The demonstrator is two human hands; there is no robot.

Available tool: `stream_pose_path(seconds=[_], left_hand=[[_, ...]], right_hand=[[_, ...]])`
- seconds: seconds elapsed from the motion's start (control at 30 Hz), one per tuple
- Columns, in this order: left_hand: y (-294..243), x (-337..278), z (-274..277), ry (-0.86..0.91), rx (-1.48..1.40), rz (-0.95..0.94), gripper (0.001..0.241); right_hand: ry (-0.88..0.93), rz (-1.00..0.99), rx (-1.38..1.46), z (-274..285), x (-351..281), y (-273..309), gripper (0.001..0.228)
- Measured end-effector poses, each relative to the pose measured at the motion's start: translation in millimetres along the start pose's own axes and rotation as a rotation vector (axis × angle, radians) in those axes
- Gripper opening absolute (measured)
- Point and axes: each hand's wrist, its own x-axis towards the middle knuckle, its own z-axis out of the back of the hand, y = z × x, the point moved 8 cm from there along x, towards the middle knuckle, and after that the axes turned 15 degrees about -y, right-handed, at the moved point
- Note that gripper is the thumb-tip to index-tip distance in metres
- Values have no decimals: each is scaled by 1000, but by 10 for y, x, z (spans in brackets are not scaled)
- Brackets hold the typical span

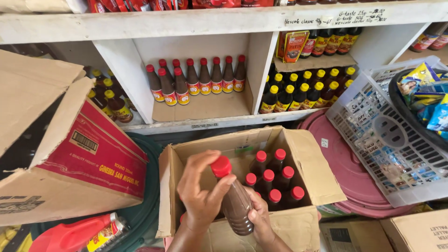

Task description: Stocking bottled sauces from a cardboard box onto store shelves.

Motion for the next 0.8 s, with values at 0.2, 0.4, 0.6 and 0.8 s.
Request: stream_pose_path(seconds=[0.2, 0.4, 0.6, 0.8], left_hand=[[218, -275, -97, 165, 6, 180, 73], [702, -978, -309, 67, -223, 864, 75], [893, -951, -211, -70, -206, 771, 90], [921, -825, -140, -36, -25, 310, 92]], right_hand=[[57, -110, 435, -36, 99, -16, 67], [-249, 24, -116, 53, 352, -45, 53], [-317, -276, 196, -53, 358, -78, 62], [-23, -614, 651, -419, 208, 126, 78]])
